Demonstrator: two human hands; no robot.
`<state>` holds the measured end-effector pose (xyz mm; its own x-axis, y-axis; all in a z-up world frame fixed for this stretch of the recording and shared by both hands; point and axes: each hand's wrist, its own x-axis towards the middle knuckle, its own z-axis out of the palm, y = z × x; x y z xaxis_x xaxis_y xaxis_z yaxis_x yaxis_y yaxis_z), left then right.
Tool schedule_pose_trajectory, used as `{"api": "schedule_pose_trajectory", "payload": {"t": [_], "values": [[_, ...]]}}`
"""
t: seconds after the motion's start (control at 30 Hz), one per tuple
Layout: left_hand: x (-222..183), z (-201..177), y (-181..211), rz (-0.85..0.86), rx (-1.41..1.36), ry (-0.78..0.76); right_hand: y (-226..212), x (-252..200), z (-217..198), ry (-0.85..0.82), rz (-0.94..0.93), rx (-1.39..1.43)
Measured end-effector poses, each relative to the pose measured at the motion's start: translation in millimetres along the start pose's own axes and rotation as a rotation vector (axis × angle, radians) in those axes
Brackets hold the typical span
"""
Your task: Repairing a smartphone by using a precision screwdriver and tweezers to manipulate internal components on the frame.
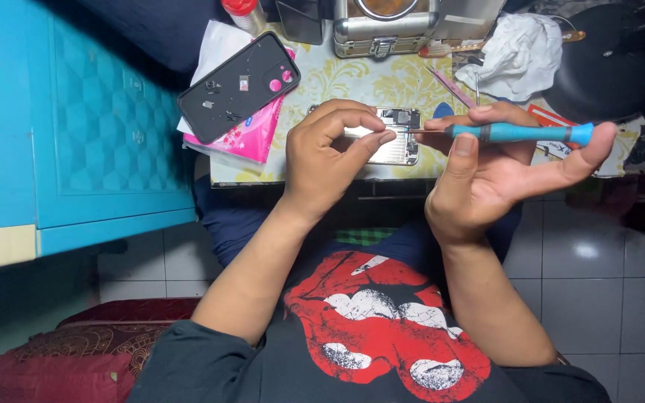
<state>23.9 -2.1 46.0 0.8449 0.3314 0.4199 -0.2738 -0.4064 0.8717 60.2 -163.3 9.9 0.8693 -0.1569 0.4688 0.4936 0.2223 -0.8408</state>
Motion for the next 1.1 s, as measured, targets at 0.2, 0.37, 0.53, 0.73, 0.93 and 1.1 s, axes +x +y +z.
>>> {"api": "schedule_pose_trajectory", "payload": {"t": [0.2, 0.37, 0.53, 0.73, 0.93, 1.1], "values": [[1.1, 2.6, -0.3, -0.023, -0.015, 0.001, 7.8, -6.5, 0.5, -0.025, 0.003, 0.01], [0.6, 2.5, -2.4, -0.001, 0.02, -0.002, 17.3, -8.8, 0.9, -0.034, -0.048, 0.009], [-0.3, 1.2, -2.2, 0.005, 0.037, 0.0, 17.3, -10.3, 1.1, -0.061, -0.074, -0.02], [1.4, -0.3, -4.7, 0.082, 0.089, 0.007, 18.5, -7.6, 4.3, -0.105, -0.136, -0.004], [2.0, -0.7, -4.0, 0.104, 0.096, 0.001, 16.1, -6.5, 5.6, -0.142, -0.159, -0.007], [1.0, -0.6, -5.2, 0.104, 0.099, -0.002, 18.2, -6.2, 5.0, -0.138, -0.162, -0.018]]}}
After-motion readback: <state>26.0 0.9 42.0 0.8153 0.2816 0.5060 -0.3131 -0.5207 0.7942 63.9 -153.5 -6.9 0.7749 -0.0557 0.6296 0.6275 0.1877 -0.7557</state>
